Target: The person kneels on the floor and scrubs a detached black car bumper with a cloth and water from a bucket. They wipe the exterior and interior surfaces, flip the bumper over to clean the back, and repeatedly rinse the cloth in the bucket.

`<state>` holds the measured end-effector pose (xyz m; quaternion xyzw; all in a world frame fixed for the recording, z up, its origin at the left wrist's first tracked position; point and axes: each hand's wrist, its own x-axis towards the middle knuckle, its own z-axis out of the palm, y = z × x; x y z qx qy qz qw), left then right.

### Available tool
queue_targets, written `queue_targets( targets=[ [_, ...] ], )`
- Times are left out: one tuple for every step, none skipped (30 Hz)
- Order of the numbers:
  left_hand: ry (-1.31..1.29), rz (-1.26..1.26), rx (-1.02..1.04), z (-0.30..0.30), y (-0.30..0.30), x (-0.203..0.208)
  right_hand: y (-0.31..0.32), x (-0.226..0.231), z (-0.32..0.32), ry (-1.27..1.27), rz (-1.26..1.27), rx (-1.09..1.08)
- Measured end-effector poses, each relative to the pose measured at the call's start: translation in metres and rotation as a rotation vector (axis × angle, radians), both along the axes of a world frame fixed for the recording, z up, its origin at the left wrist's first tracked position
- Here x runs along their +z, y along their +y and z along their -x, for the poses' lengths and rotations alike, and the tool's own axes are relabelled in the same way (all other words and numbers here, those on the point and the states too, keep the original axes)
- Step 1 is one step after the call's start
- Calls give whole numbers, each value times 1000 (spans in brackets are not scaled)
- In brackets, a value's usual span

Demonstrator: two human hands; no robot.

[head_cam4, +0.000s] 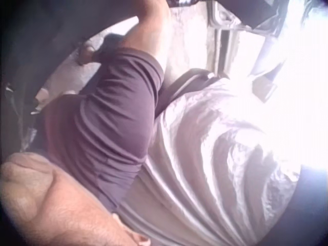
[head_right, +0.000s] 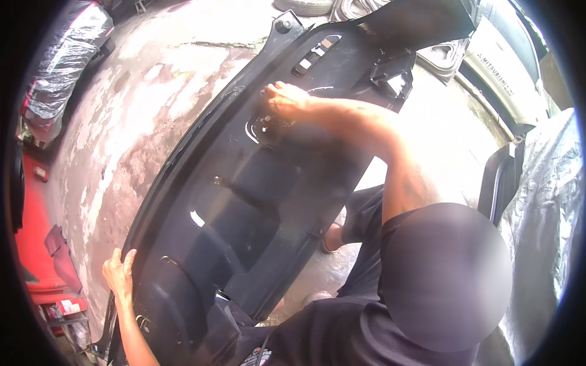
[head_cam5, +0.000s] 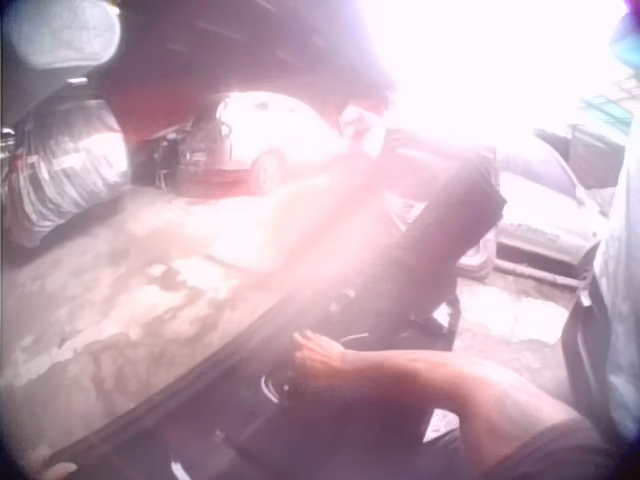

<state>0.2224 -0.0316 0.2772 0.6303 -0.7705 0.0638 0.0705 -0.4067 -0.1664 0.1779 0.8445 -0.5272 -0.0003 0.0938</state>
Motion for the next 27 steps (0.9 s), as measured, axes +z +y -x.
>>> queue_targets(
  targets=[
    [8, 13, -19, -3, 2, 1, -9, 16, -4, 162, -24, 18],
    [19, 20, -39, -3, 3, 1, -20, 39, -2, 220, -130, -133],
    [41, 27, -71, 2, -1, -1, -32, 42, 22, -375, -139, -550],
    [-11, 43, -61, -2, 2, 2, -24, 49, 11, 71, 100, -383],
    [-2, 46, -78, 3, -3, -2, -25, 30, 26, 90, 66, -472],
    [8, 49, -96, 8, -8, -7, -33, 13, 38, 111, 38, -548],
    [5, 59, -106, 11, -11, -8, -43, -3, 34, 132, 29, -573],
    [6, 49, -93, 9, -7, -3, -43, -7, 8, 159, -4, -571],
    [-12, 49, -66, 1, -3, 0, -28, 1, -25, 11, 7, -560],
    [-16, 45, -59, 0, -3, -1, -17, 2, -35, 52, -17, -392],
    [-20, 41, -51, -1, -3, -1, -11, 2, -41, 92, -41, -222],
    [-14, 21, -32, 0, -2, 1, -14, 1, -51, 126, -28, -190],
    [0, -1, -17, 4, -3, 2, -17, 4, -41, 135, -67, -164],
    [18, -16, -2, 10, -7, 4, -27, 12, -17, 148, -98, -138],
    [48, -68, 13, 12, -10, 5, -32, 18, 0, 157, -130, -104],
    [69, -117, 47, 9, -11, 9, -35, 38, -1, 247, -199, -150],
    [102, -169, 62, 11, -16, 11, -39, 46, 24, 407, -257, -166],
    [150, -203, 64, 21, -23, 8, -39, 44, 70, 418, -329, -248],
    [141, -206, 87, 12, -18, 12, -34, 48, 57, 441, -445, -258],
    [155, -212, 79, 10, -18, 10, -19, 62, 58, 484, -564, -299],
    [162, -218, 79, 8, -17, 9, -5, 73, 36, 537, -649, -269],
    [184, -239, 90, 10, -17, 12, 7, 79, 23, 594, -737, -244],
    [202, -241, 77, 11, -18, 12, 14, 81, 19, 654, -825, -229],
    [214, -250, 69, 13, -19, 11, 8, 53, 33, 575, -921, 91],
    [219, -254, 70, 12, -19, 12, 14, 45, 14, 508, -946, 186],
    [175, -249, 62, 9, -18, 11, 19, 36, -7, 444, -973, 289],
    [179, -226, 55, 3, -15, 11, 38, 53, -64, 407, -940, 171]
  ],
)
